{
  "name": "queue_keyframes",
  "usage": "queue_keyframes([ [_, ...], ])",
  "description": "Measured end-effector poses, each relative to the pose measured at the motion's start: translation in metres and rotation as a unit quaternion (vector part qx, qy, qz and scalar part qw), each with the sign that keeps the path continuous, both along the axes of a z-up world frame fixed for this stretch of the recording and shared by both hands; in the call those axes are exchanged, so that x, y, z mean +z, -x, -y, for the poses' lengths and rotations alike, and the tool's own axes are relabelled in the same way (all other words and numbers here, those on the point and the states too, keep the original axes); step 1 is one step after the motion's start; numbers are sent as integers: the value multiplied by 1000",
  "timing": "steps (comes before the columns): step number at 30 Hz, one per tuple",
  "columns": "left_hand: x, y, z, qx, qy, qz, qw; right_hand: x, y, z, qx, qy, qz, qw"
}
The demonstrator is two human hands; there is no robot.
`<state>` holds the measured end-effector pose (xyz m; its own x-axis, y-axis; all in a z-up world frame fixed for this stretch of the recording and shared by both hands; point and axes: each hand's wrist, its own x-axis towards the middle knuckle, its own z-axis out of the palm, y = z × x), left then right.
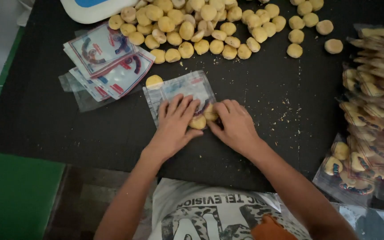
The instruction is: Packing small round pastries into individual plastic bags at a packaging station.
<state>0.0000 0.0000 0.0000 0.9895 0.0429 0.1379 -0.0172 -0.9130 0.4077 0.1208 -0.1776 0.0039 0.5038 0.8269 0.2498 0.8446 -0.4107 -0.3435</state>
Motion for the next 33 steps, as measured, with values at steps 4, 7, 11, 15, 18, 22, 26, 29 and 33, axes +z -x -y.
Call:
queue_keyframes([
  [4, -14, -1, -4, 19, -5, 71, 997, -30, -10, -2, 19, -18, 7, 1000],
  [7, -22, -5, -4, 40, -6, 128, 991, -36, -9, -1, 33, -17, 7, 999],
  [11, -27, -10, -4, 66, -48, 191, 978, -23, -6, -3, 43, 1, 13, 999],
  [15, -21, -7, -3, 105, -104, 212, 966, -11, -7, -7, 52, 23, 5, 998],
  [18, -17, -1, -4, 86, -153, 218, 960, -15, -9, -10, 57, 35, 29, 997],
  [22, -13, 5, -4, 77, -194, 189, 960, -11, -6, -18, 38, 110, 24, 993],
  [26, 2, 4, -5, 97, -223, 200, 949, 24, -5, -30, 18, 197, -57, 979],
  [29, -10, 2, -6, 130, -228, 163, 951, 38, -9, -41, -19, 274, -91, 957],
  [33, 4, -9, 3, 185, -281, 201, 920, 41, -11, -49, -22, 271, -89, 958],
])
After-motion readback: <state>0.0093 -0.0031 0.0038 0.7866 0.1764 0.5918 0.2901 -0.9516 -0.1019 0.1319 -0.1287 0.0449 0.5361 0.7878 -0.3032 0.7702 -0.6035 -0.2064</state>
